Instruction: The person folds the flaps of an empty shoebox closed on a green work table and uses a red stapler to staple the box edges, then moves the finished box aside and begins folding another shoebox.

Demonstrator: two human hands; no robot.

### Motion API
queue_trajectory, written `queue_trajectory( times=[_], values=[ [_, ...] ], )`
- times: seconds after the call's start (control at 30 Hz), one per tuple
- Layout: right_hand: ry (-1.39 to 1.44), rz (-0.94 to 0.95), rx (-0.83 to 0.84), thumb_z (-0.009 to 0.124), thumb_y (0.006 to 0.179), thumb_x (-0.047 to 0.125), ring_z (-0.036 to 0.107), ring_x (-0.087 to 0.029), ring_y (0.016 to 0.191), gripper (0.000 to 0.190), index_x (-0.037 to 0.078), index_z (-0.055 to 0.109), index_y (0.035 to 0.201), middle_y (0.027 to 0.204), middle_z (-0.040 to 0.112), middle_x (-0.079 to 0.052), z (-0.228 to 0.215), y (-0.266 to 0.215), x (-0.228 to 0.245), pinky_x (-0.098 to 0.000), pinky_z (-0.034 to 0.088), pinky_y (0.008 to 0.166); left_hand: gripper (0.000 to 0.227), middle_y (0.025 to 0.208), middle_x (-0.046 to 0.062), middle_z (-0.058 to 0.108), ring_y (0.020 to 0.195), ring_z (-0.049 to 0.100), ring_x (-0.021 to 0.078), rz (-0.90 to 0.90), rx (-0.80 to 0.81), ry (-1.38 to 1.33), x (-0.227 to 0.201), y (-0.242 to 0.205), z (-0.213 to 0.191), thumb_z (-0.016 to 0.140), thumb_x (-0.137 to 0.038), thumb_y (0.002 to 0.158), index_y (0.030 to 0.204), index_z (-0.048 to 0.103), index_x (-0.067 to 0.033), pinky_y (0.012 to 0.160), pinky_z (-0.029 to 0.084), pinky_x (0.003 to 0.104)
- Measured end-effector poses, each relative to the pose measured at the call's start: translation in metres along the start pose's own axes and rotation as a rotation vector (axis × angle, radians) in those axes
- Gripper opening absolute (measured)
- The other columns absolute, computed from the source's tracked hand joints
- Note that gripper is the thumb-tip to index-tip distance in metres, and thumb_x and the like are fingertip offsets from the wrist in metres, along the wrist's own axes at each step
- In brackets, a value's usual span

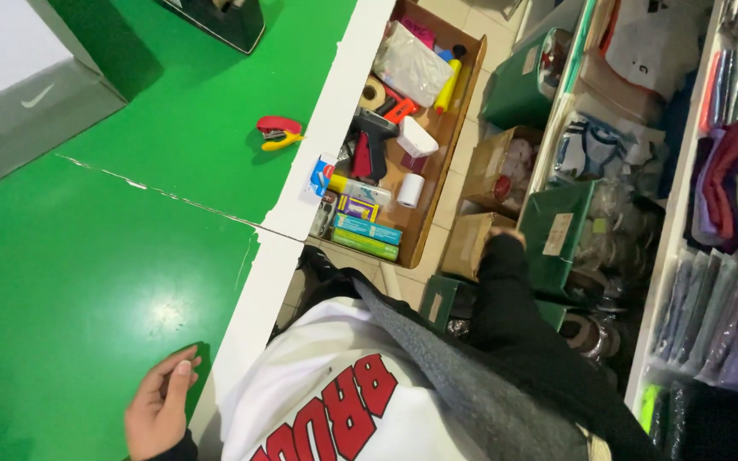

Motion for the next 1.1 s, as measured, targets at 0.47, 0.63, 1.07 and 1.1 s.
queue_trajectory(
  times=[0.47, 0.63, 1.07, 1.1],
  values=[
    [0.695, 0.55, 0.171, 0.065, 0.09, -0.006, 0.076, -0.036, 0.095, 0.026, -0.009, 0.068, 0.115, 0.103, 0.077, -0.023, 0.099, 0.057, -0.166, -0.0482, 0.064, 0.081, 0.025, 0.115, 0.012, 0.074, 0.105, 0.07, 0.0147, 0.045, 0.036, 0.015, -0.014, 0.005, 0.008, 0.06, -0.012, 0.103, 0.118, 0.069, 0.0054, 0.087, 0.055, 0.028],
    [0.367, 0.06, 0.139, 0.074, 0.093, 0.004, 0.07, -0.017, 0.076, 0.026, -0.004, 0.071, 0.118, 0.096, 0.075, -0.012, 0.105, 0.089, -0.041, -0.0302, 0.058, 0.067, 0.026, 0.112, 0.012, 0.075, 0.1, 0.068, 0.0138, 0.083, 0.011, 0.052, -0.019, -0.003, 0.006, 0.061, -0.013, 0.102, 0.121, 0.07, 0.0033, 0.089, 0.053, 0.027],
    [0.223, -0.484, 0.665, 0.073, 0.101, 0.013, 0.067, -0.007, 0.088, 0.019, -0.001, 0.072, 0.114, 0.1, 0.073, -0.003, 0.207, -0.077, 0.296, -0.0211, 0.055, 0.081, 0.022, 0.106, 0.011, 0.076, 0.096, 0.068, 0.0127, 0.095, -0.078, 0.07, -0.013, -0.003, 0.01, 0.064, -0.012, 0.101, 0.117, 0.073, 0.0014, 0.087, 0.053, 0.026],
    [0.23, -0.492, 0.684, 0.073, 0.101, 0.013, 0.067, -0.007, 0.088, 0.019, -0.001, 0.072, 0.114, 0.1, 0.073, -0.003, 0.21, -0.094, 0.308, -0.0211, 0.055, 0.081, 0.022, 0.106, 0.011, 0.076, 0.096, 0.068, 0.0127, 0.095, -0.099, 0.067, -0.013, -0.004, 0.011, 0.064, -0.012, 0.101, 0.117, 0.073, 0.0014, 0.087, 0.053, 0.026]
  ],
)
Point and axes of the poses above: each hand's wrist, its own y-axis towards the middle knuckle, its own z-axis out of the palm, x = y × z, the point moved 2 cm from there along y, towards the middle knuckle
